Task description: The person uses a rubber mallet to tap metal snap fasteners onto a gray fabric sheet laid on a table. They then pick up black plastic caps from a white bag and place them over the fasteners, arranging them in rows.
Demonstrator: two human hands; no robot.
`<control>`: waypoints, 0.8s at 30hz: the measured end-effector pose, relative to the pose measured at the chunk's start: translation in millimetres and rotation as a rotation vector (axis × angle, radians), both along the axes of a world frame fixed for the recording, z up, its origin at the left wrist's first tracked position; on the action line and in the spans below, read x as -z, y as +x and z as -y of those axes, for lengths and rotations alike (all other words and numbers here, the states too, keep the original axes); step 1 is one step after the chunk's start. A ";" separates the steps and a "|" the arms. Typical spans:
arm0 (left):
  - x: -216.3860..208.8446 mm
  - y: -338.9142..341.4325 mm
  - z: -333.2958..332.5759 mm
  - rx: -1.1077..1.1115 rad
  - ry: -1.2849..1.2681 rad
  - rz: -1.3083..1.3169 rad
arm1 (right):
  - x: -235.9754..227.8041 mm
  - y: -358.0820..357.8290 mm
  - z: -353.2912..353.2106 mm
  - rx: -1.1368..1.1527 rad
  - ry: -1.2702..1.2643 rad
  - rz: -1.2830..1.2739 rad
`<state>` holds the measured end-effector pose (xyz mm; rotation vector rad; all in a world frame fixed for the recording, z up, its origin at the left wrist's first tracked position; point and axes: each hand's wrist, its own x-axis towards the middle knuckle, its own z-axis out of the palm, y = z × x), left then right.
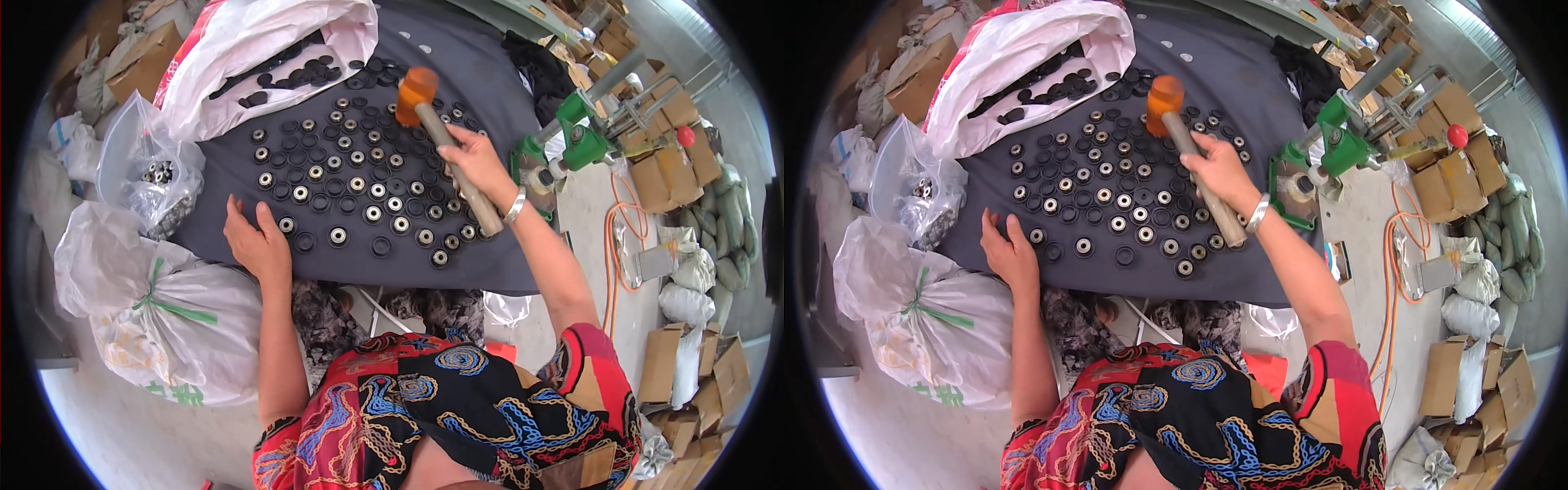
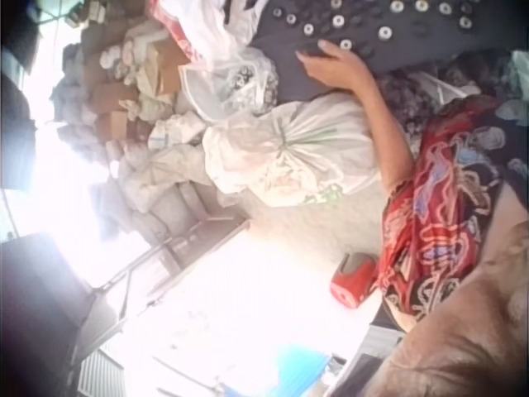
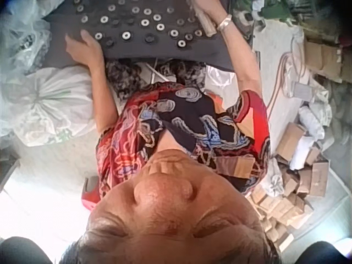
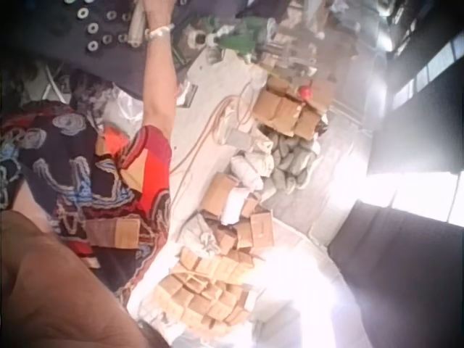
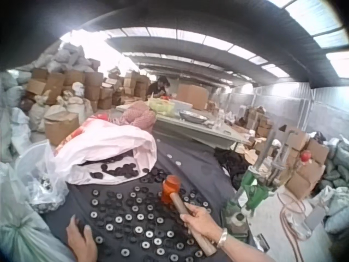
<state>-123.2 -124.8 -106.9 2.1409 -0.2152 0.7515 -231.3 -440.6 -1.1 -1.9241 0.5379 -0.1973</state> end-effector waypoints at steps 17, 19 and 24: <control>-7.7 -2.5 4.8 0.008 0.002 -0.009 | 27.9 29.6 14.4 -0.049 -0.050 0.093; -0.9 -0.2 0.4 -0.009 0.011 0.009 | 16.8 30.2 10.5 -0.040 -0.016 0.101; -5.1 -2.3 2.1 -0.010 0.003 -0.020 | -11.7 24.6 8.2 -0.004 0.038 0.234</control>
